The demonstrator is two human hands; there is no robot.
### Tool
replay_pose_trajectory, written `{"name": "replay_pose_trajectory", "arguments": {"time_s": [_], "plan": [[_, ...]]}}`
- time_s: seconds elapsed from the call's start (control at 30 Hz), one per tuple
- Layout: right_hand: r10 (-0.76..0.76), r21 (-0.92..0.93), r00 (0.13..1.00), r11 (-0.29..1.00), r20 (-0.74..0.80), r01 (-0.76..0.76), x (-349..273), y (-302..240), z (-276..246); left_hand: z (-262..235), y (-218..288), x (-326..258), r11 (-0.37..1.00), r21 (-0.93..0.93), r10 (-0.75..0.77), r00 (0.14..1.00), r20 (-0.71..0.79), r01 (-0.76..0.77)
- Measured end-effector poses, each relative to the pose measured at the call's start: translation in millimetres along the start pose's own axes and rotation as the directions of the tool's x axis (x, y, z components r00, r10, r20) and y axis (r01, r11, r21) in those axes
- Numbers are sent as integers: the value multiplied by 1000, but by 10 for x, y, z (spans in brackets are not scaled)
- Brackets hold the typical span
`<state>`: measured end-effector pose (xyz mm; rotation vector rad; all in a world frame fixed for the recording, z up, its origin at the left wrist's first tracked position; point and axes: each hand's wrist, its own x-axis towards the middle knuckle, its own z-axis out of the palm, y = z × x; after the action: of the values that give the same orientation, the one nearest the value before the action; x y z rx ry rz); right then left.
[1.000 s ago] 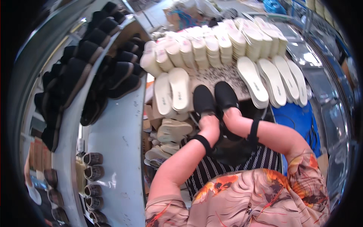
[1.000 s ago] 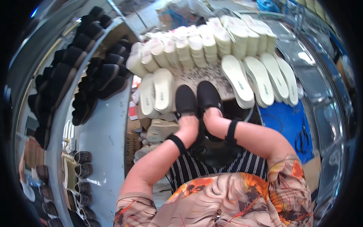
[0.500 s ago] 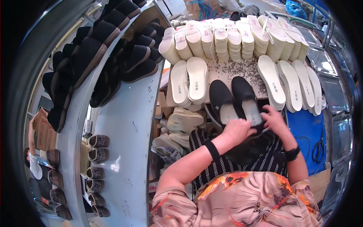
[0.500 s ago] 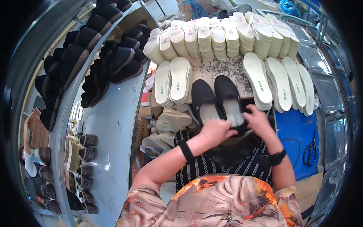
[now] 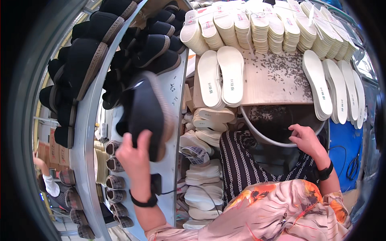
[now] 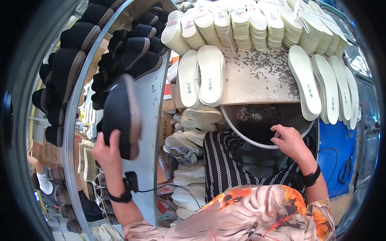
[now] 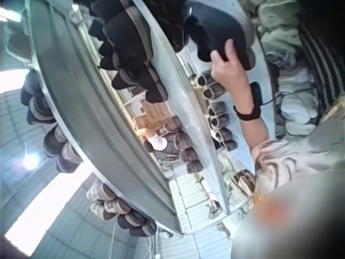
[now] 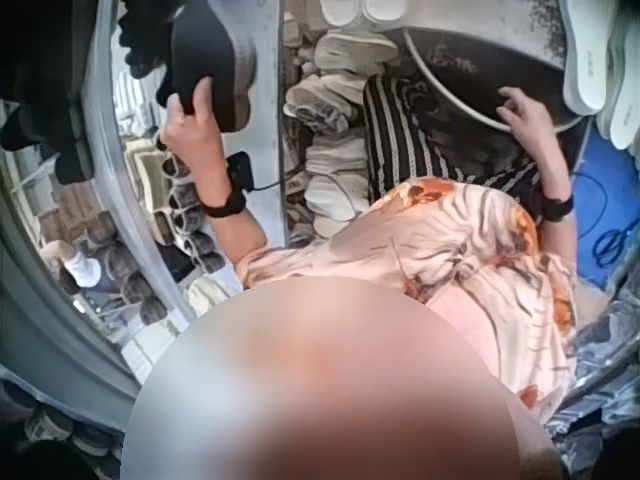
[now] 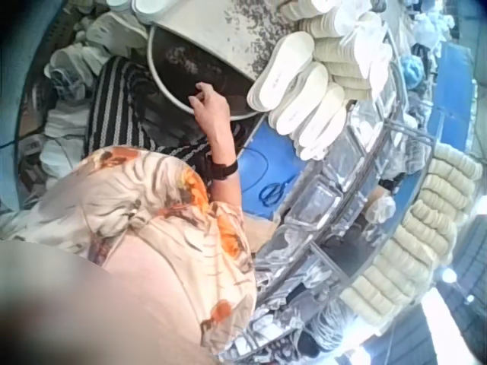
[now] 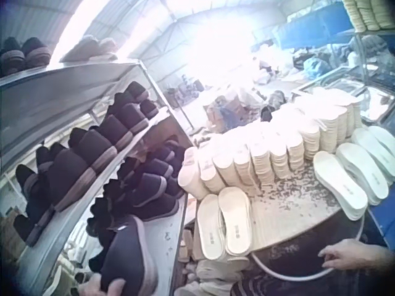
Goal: The recorder is manufacturing shoes by trimming soles and inserting insoles.
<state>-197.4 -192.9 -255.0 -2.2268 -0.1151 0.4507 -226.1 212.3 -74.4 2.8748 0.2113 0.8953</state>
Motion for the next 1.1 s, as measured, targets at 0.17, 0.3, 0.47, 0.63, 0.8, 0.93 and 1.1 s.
{"name": "replay_pose_trajectory", "arguments": {"time_s": [0.17, 0.3, 0.47, 0.63, 0.8, 0.93, 1.1], "plan": [[3, -179, 1000, 984, -26, -8, 128, -147, -54, 620, -1706, 650, 865, 497, -83, 997, 2, 71], [-48, -332, 999, 942, 16, 51, 193, -193, -14, 1047, -2706, 831, 827, 559, -173, 972, 161, 55], [33, -370, 992, 929, 119, 13, 144, -123, -45, 1049, -2460, 919, 818, 574, -294, 885, 360, 39], [38, -251, 986, 965, -165, -79, -416, 46, -514, 899, -1329, 800, 937, 280, -300, 887, 351, 206], [455, 587, 773, 799, -442, -134, -1690, 631, -1396, 924, -491, 799, 1000, -27, 11, 797, 604, 7], [726, 729, 133, 684, -675, -33, -3300, 1476, -1761, 1196, 281, 646, 936, -346, 316, 606, 730, -71], [291, 549, -505, 96, -813, -830, -5566, 2373, -1528, 1564, 1632, -222, 819, -532, 563, 127, 817, -215]]}}
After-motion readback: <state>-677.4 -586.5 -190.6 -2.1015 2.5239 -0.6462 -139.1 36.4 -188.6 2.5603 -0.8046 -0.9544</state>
